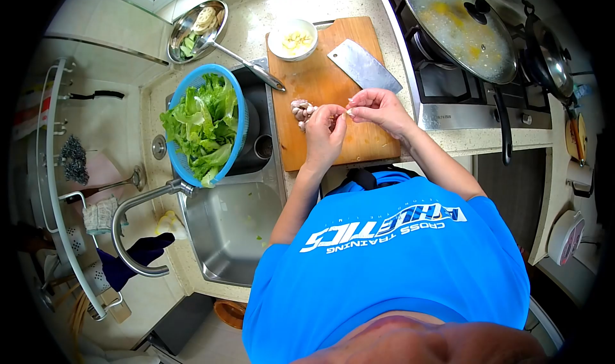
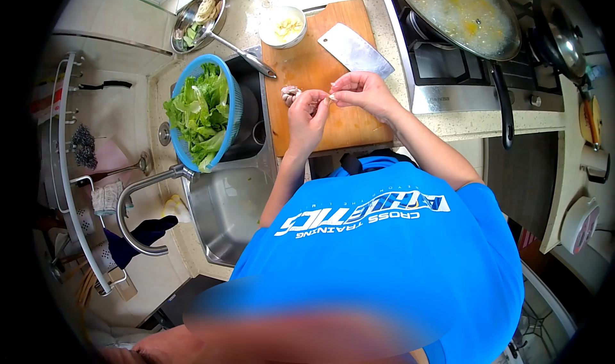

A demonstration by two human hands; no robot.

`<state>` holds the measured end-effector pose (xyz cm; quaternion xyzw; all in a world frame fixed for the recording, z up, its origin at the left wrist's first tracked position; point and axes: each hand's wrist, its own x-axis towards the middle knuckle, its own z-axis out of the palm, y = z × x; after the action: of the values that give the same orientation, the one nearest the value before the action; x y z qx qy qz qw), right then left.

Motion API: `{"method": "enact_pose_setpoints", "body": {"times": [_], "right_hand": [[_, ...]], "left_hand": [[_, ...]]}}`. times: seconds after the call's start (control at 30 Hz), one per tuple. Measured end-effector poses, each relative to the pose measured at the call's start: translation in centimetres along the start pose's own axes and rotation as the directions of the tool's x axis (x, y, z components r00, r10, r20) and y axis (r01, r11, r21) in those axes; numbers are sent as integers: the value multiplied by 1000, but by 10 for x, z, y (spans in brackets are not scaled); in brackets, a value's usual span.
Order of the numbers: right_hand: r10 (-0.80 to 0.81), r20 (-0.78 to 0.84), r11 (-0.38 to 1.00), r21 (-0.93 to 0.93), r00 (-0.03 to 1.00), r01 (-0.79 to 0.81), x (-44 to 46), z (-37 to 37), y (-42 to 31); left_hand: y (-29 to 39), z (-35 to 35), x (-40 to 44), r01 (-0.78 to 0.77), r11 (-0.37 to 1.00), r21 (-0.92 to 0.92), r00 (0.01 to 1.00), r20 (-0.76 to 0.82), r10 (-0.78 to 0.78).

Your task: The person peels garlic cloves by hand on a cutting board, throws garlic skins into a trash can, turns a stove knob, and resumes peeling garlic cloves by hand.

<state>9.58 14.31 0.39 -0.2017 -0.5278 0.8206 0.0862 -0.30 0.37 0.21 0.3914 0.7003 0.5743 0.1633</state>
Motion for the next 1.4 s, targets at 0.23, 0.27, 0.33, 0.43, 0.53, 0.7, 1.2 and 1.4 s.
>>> {"method": "enact_pose_setpoints", "body": {"times": [0.23, 0.27, 0.33, 0.43, 0.53, 0.7, 1.2, 1.4], "right_hand": [[37, 12, 997, 64, 999, -37, -2, 0, -7], [29, 20, 998, 59, 999, -30, -2, 1, -7], [7, 8, 1000, 15, 1000, -7, -3, 3, -7], [-16, -37, 999, -32, 999, 15, -3, 6, -6], [-46, -119, 998, -50, 992, 40, -4, 7, -3], [-132, -137, 987, -109, 982, 117, -2, 4, 5], [-448, -246, 866, -359, 859, 349, -11, 32, 17], [-648, -87, 617, -643, 756, 454, -12, 38, 3]], "left_hand": [[-8, -4, 1, 281, 852, -441, 959, 90, -270], [-8, -4, 1, 308, 793, -526, 950, 130, -283], [-6, -2, 2, 329, 759, -561, 944, 170, -283], [-6, 6, 1, 314, 728, -609, 949, 178, -260], [-4, 7, 2, 276, 773, -572, 960, 133, -245], [-2, 7, 0, 290, 842, -455, 956, 107, -271], [-13, 22, -6, 6, 997, 81, 993, -116, 4], [-15, 25, -4, -6, 1000, -1, 992, -124, 5]]}}
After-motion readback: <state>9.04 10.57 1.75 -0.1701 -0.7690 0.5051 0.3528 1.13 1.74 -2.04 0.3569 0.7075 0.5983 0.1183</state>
